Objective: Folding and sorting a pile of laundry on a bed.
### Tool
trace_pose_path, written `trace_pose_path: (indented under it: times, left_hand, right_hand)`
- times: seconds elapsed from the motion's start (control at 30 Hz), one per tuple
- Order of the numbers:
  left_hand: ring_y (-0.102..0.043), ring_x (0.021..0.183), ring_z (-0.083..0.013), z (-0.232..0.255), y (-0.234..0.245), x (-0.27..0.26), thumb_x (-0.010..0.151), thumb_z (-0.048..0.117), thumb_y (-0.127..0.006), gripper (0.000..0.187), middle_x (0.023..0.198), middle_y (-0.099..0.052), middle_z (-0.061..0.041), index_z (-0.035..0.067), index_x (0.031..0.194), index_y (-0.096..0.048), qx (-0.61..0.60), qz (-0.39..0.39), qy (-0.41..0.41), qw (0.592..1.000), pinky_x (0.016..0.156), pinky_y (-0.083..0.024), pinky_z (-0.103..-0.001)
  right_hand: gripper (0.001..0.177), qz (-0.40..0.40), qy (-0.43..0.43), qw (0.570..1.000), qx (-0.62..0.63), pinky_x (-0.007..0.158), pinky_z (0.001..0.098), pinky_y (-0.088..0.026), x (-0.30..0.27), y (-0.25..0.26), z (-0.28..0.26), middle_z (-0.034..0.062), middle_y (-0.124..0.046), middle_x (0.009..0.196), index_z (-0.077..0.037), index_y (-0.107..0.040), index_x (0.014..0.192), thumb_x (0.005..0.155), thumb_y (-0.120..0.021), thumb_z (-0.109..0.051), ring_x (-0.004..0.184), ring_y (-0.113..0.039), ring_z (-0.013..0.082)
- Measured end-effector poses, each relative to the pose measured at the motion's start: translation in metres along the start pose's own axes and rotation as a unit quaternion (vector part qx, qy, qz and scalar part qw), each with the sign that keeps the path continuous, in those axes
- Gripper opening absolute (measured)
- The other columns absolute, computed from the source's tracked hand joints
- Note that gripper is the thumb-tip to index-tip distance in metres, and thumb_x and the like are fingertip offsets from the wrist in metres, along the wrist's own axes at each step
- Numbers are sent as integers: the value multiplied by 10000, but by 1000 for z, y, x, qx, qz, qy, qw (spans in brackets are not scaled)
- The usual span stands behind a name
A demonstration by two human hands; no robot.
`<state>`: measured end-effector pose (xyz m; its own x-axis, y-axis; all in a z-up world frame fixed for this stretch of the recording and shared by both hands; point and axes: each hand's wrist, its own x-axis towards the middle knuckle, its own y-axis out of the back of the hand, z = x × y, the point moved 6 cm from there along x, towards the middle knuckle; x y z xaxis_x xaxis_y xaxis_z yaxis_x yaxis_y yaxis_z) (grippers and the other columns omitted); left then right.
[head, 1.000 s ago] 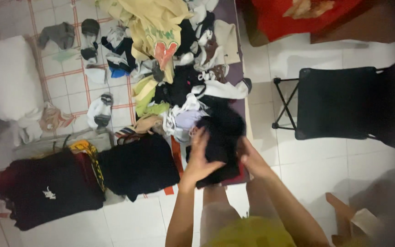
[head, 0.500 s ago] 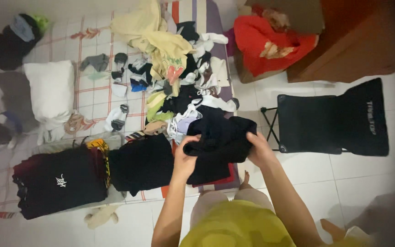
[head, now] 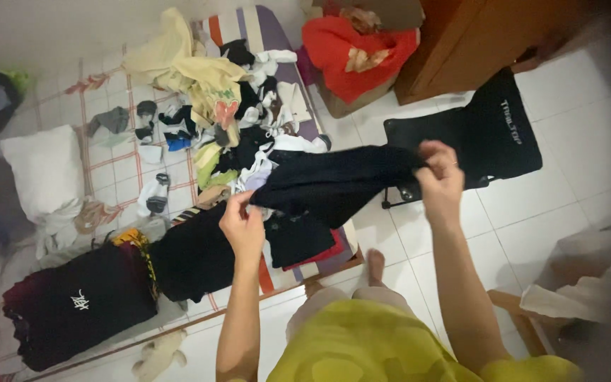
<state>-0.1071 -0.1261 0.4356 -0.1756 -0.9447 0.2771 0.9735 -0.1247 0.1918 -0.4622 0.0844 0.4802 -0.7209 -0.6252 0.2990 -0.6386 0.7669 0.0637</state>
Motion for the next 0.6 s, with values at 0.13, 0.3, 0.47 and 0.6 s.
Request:
trace_pose_path:
  times: [0.13,0.3,0.47,0.6]
  left_hand:
    - [-558,783,-94,36,-31,25,893,0,-708,190,882,-630,-82,16,1082,-691,37,-34,29,998,707,-479,-242]
    - [-543,1290,-221,176,-85,18,976,136,-701,529,1384,-574,-148,-31,1417,-461,-160,3,-114,980,1117,-416,-355]
    - [-632,1092,-272,73,-240,-67,888,263,-766,538,1137,-677,-215,-40,1303,-607,16,-166,-39,985,955,-483,-402]
    - [-643,800,-219,50,-250,-80,1015,334,-609,375,861,-695,-177,37,1225,-702,85,-153,118,977,787,-520,-388]
  right_hand:
    - [176,-22,-13,998,59,933,325,-479,34,46,-28,168,-658,1328,-77,-520,842,890,-553,90,1106,-620,195]
    - [197,-157,11,972,175,1114,374,-471,55,39,-152,176,-597,1333,-99,-593,1198,1025,-499,-105,1211,-593,209]
    - [528,-308,14,950,-38,1179,393,-347,18,57,59,141,-531,1487,-16,-519,1476,952,-537,-73,1394,-468,266]
    - [472,-198,-245,935,163,993,382,-519,29,119,64,56,-699,1198,-85,-637,1305,840,-622,-10,1083,-657,204]
